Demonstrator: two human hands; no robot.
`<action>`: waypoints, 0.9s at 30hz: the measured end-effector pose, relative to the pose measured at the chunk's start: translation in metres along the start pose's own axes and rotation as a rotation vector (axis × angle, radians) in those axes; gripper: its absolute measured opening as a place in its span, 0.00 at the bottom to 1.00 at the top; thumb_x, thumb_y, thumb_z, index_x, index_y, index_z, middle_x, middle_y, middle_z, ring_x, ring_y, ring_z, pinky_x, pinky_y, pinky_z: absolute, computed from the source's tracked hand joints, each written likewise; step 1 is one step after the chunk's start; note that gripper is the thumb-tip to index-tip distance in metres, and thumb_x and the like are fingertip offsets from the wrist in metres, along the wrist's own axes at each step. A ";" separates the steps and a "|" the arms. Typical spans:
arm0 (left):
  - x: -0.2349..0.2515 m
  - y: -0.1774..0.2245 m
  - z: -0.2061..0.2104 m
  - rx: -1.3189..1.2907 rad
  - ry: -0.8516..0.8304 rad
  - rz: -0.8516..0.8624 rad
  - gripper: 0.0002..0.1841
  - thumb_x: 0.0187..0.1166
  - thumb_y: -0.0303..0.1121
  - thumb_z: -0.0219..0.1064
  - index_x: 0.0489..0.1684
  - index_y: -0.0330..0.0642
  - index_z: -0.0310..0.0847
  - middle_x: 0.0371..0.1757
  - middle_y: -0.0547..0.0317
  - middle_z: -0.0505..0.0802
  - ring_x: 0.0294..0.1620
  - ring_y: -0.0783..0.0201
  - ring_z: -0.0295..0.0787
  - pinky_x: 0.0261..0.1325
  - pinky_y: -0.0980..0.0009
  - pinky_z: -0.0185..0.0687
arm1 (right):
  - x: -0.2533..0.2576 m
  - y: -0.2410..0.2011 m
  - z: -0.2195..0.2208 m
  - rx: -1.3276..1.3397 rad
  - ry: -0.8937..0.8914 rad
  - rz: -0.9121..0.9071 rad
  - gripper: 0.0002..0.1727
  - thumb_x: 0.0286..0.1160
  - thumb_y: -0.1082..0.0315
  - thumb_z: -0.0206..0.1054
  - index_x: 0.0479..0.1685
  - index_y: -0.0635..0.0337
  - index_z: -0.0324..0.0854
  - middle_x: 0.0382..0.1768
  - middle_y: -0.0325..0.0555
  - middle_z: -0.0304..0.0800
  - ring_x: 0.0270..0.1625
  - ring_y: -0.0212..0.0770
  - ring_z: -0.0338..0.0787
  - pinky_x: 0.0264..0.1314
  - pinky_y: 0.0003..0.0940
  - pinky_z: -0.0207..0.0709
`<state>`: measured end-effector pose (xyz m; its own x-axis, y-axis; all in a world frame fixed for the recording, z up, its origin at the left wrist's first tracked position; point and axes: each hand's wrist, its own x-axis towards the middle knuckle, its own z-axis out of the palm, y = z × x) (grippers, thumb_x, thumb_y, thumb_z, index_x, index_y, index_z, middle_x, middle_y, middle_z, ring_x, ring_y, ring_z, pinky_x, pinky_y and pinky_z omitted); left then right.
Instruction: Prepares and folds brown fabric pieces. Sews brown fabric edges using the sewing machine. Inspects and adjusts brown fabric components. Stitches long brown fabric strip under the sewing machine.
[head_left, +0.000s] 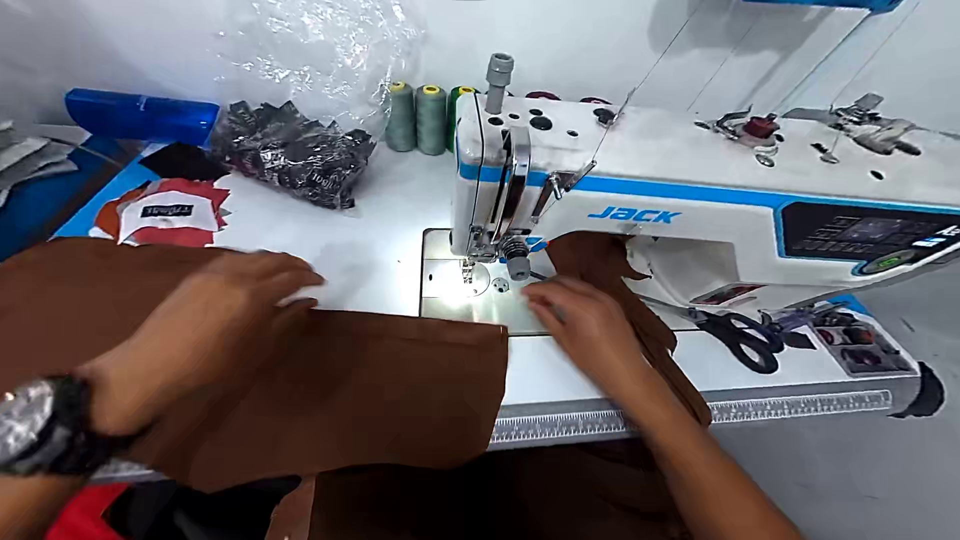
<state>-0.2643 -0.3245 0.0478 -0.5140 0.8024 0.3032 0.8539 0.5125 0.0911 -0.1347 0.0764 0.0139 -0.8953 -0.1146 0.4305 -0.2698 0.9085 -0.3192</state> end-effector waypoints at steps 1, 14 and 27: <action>0.011 0.026 0.009 -0.031 -0.006 0.033 0.19 0.85 0.43 0.61 0.58 0.40 0.89 0.61 0.48 0.92 0.65 0.46 0.89 0.68 0.42 0.82 | 0.003 0.017 -0.007 -0.008 -0.013 0.035 0.10 0.79 0.70 0.69 0.53 0.57 0.91 0.49 0.47 0.94 0.49 0.44 0.94 0.54 0.47 0.90; 0.058 0.063 0.095 -0.131 -0.149 0.275 0.33 0.91 0.59 0.37 0.86 0.55 0.71 0.90 0.63 0.71 0.93 0.63 0.57 0.93 0.50 0.50 | 0.040 0.081 -0.013 -0.106 -0.290 -0.212 0.09 0.76 0.64 0.67 0.45 0.46 0.92 0.42 0.36 0.92 0.42 0.38 0.93 0.44 0.44 0.89; 0.093 0.079 0.078 -0.438 0.137 0.115 0.18 0.82 0.49 0.66 0.56 0.48 0.88 0.50 0.68 0.92 0.55 0.76 0.87 0.59 0.80 0.84 | 0.035 0.005 0.017 0.771 -0.223 0.292 0.03 0.69 0.68 0.75 0.38 0.52 0.91 0.30 0.35 0.95 0.26 0.28 0.91 0.26 0.20 0.85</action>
<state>-0.2515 -0.1855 0.0089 -0.4240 0.7834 0.4545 0.8739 0.2220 0.4325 -0.1735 0.0706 0.0130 -0.9935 -0.0683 0.0910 -0.1107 0.3960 -0.9115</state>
